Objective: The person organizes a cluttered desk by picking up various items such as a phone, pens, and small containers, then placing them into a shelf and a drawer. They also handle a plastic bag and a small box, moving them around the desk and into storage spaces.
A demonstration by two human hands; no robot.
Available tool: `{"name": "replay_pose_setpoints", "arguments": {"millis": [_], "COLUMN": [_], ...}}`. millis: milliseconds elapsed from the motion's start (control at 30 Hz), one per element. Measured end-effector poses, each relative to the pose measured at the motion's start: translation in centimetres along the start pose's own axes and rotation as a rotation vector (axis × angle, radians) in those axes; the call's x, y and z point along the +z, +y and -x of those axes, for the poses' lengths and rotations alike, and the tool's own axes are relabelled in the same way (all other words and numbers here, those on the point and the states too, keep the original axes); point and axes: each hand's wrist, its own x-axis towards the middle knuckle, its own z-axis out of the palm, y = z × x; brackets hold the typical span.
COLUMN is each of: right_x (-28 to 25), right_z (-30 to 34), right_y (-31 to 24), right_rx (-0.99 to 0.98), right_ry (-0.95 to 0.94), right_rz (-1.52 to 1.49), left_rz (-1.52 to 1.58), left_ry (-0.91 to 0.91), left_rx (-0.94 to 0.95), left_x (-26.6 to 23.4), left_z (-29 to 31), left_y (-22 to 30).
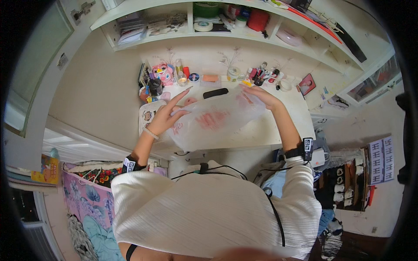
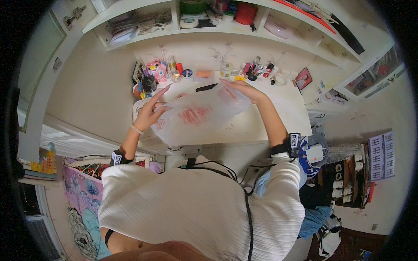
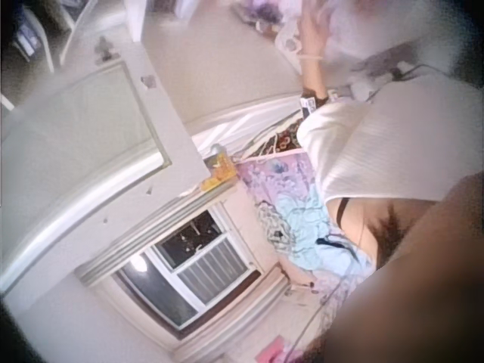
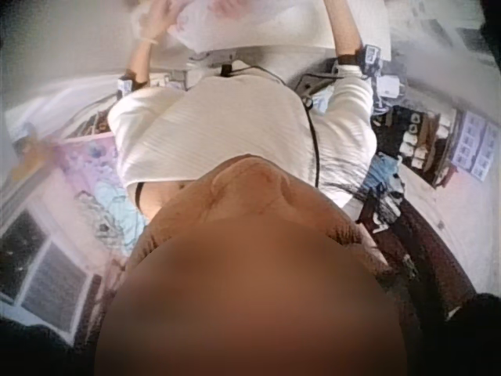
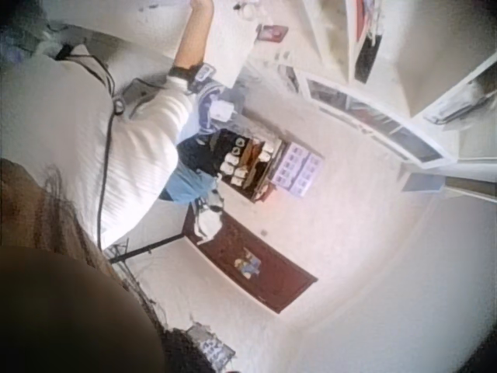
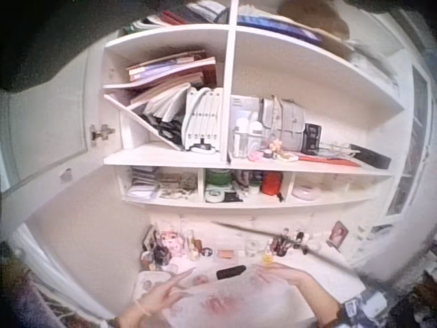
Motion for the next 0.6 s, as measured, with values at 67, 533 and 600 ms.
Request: {"name": "replay_pose_setpoints", "arguments": {"millis": [67, 533, 600], "right_x": [-0.7, -6.7, -7.2], "right_z": [-0.8, 2.4, 3.3], "right_y": [0.8, 4.2, 5.5], "right_rx": [-0.139, -0.271, -0.321], "right_ry": [-0.045, 0.425, 0.510], "right_rz": [0.193, -0.292, -0.261], "left_rz": [-0.128, 1.074, 0.896], "left_ry": [0.003, 0.355, 0.365], "left_rx": [0.091, -0.221, -0.231], "left_x": [0.6, 10.2, 11.6], "left_z": [-1.0, -5.0, -6.0], "left_y": [-0.2, -4.8, -4.8]}}
